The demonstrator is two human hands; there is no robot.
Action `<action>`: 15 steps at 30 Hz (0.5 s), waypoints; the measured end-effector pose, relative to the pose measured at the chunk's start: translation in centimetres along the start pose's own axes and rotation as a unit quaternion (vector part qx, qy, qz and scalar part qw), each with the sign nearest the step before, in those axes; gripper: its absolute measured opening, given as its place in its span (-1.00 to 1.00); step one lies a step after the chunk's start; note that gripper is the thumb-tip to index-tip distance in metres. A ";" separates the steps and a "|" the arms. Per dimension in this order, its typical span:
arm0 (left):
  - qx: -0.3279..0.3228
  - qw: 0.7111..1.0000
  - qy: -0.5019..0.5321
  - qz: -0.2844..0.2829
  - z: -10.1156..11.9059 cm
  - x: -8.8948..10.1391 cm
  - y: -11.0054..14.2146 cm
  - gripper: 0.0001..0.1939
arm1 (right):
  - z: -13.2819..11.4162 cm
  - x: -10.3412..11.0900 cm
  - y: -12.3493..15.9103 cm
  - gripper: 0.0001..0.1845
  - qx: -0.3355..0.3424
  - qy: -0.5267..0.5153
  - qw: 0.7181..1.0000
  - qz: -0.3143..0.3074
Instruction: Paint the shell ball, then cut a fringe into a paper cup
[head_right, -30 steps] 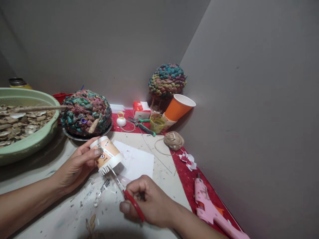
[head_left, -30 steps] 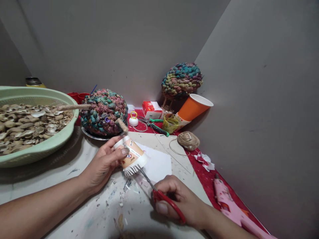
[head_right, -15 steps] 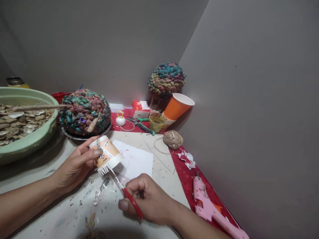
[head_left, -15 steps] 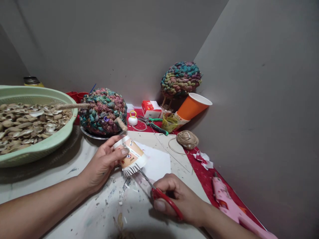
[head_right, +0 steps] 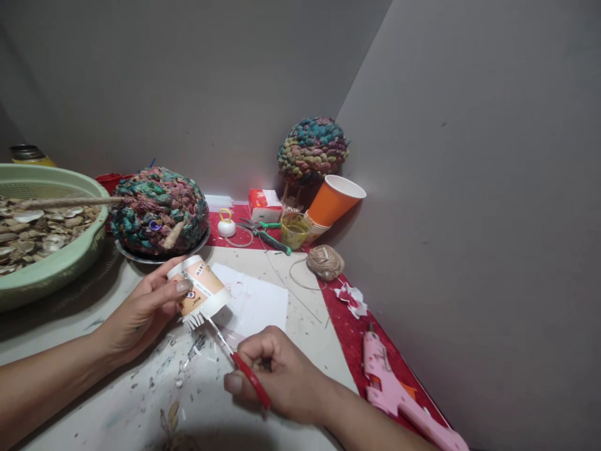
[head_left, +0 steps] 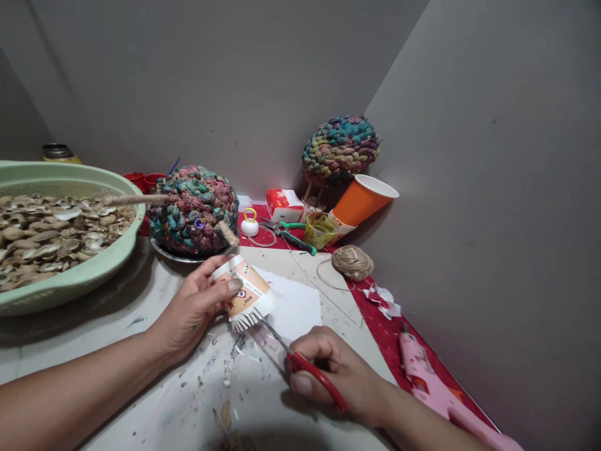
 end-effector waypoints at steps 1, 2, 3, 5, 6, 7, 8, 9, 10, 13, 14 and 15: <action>0.000 1.000 0.000 -0.001 0.0 0.0 0.0 -0.71 | 0.0 0.0 0.0 -0.30 -0.002 -0.002 1.000 0.000; 0.000 1.000 0.000 0.000 -0.1 0.1 0.0 -0.72 | 0.0 -0.1 0.0 -0.30 -0.006 -0.004 1.000 0.001; 0.000 1.000 -0.001 0.000 -0.1 0.1 0.0 -0.72 | 0.0 0.0 0.0 -0.30 -0.008 -0.005 1.000 0.004; -0.001 1.000 -0.001 -0.002 -0.1 0.1 -0.1 -0.72 | 0.0 0.0 0.0 -0.29 -0.011 -0.007 1.000 0.009; -0.002 1.000 -0.002 -0.002 -0.1 0.1 -0.1 -0.72 | 0.0 0.1 0.0 -0.29 -0.012 -0.008 1.000 0.011; -0.003 1.000 -0.004 -0.004 -0.1 0.1 -0.2 -0.72 | 0.0 0.1 0.0 -0.29 -0.013 -0.012 1.000 0.012; -0.004 1.000 -0.005 -0.005 -0.1 0.1 -0.2 -0.71 | 0.0 0.1 0.0 -0.30 -0.013 -0.015 1.000 0.011; -0.003 1.000 -0.006 -0.006 -0.2 0.1 -0.2 -0.70 | 0.0 0.1 0.0 -0.30 -0.014 -0.018 1.000 0.010; -0.002 1.000 -0.006 -0.006 -0.2 0.1 -0.2 -0.69 | 0.0 0.0 0.0 -0.30 -0.016 -0.017 1.000 0.009; 0.002 1.000 -0.004 -0.006 -0.2 0.1 -0.2 -0.68 | -0.1 0.0 0.1 -0.30 -0.014 -0.010 1.000 0.005; 0.003 1.000 -0.002 -0.007 -0.2 0.1 -0.2 -0.68 | -0.1 -0.1 0.1 -0.30 -0.013 -0.009 1.000 0.001; 0.003 1.000 -0.002 -0.009 -0.2 0.0 -0.2 -0.68 | -0.1 -0.2 0.1 -0.30 -0.013 -0.010 1.000 -0.003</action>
Point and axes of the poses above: each hand's wrist, its own y-axis away from the middle knuckle, its own x-axis out of the back of the hand, z = x × y, the point moved 9 cm from there along -y, towards the middle knuckle, and after that the axes turned 3 degrees about z, right-handed, at the moved point
